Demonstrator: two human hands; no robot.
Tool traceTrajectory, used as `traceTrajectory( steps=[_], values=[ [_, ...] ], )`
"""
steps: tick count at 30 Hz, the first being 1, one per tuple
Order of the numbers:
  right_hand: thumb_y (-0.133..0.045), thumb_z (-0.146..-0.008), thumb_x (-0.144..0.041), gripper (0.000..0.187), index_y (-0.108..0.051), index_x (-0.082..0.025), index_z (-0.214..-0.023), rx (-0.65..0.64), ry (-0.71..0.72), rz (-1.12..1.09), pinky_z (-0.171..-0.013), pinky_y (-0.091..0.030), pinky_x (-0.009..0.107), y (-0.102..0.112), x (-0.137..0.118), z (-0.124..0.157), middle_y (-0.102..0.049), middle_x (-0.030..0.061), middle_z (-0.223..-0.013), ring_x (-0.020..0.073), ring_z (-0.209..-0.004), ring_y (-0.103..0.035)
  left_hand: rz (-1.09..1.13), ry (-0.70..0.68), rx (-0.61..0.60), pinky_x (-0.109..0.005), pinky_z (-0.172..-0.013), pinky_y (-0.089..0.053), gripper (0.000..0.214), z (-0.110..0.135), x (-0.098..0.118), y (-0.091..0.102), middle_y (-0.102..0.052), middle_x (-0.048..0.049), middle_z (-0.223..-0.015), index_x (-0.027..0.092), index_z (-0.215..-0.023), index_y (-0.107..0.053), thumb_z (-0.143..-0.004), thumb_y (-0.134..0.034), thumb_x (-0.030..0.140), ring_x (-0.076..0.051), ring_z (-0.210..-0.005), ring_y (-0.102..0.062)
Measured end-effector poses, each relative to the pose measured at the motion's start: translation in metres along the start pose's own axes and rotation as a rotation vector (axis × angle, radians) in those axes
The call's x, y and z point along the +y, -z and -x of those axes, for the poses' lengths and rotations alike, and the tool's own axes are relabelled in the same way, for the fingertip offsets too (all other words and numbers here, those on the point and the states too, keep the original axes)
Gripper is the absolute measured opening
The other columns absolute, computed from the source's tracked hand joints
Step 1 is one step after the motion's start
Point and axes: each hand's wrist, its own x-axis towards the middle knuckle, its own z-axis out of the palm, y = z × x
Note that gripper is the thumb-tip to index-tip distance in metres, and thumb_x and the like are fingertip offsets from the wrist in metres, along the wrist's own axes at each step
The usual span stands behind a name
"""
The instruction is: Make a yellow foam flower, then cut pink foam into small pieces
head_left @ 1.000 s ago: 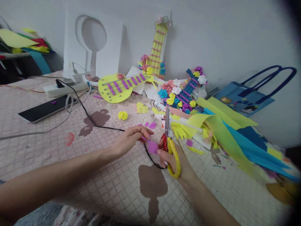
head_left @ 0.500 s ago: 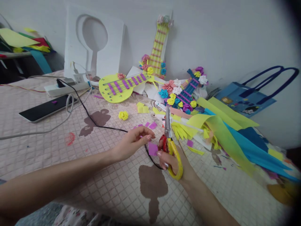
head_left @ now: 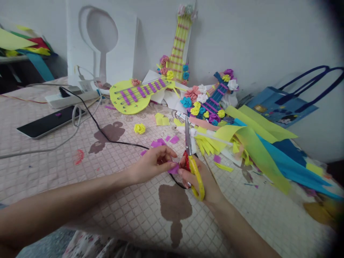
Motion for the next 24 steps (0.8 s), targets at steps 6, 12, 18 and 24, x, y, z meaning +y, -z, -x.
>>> traceTrajectory(
  steps=[6, 12, 18, 24],
  values=[
    [-0.068, -0.066, -0.028, 0.025, -0.047, -0.02, -0.078, -0.029, 0.038, -0.028, -0.036, -0.035, 0.018, 0.004, 0.006, 0.0, -0.047, -0.0093, -0.055, 0.005, -0.039, -0.04, -0.017, -0.066, -0.201, -0.024, -0.066, -0.042, 0.016, 0.002, 0.016, 0.004, -0.056, -0.0011, -0.08, 0.014, -0.101, -0.057, -0.089, -0.048, 0.022, -0.01, -0.071, -0.05],
    [-0.066, -0.069, -0.025, 0.019, -0.05, -0.02, -0.079, -0.095, 0.044, -0.15, -0.035, -0.034, 0.017, 0.006, 0.016, -0.002, -0.044, -0.0103, -0.052, 0.0041, -0.037, -0.036, 0.035, -0.024, -0.254, -0.025, -0.073, -0.044, 0.025, 0.002, 0.02, 0.01, -0.059, -0.0017, -0.086, 0.015, -0.097, -0.059, -0.077, -0.048, 0.006, -0.012, -0.078, -0.054],
    [-0.068, -0.07, -0.029, 0.022, -0.049, -0.02, -0.077, -0.11, 0.031, -0.112, -0.035, -0.034, 0.017, 0.006, 0.014, -0.002, -0.045, -0.0102, -0.051, 0.0042, -0.037, -0.037, -0.053, -0.1, -0.217, -0.027, -0.074, -0.046, 0.009, -0.001, 0.016, 0.008, -0.059, -0.0044, -0.084, 0.012, -0.083, -0.06, -0.083, -0.059, 0.022, -0.014, -0.078, -0.056],
    [-0.068, -0.076, -0.038, 0.027, -0.049, -0.02, -0.081, 0.014, 0.092, -0.115, -0.035, -0.034, 0.018, 0.003, 0.013, -0.002, -0.043, -0.0106, -0.051, 0.0045, -0.036, -0.038, 0.107, 0.042, -0.172, -0.026, -0.068, -0.044, 0.017, -0.001, 0.011, 0.006, -0.058, -0.0016, -0.076, 0.013, -0.087, -0.057, -0.083, -0.062, 0.028, -0.011, -0.071, -0.054]
  ],
)
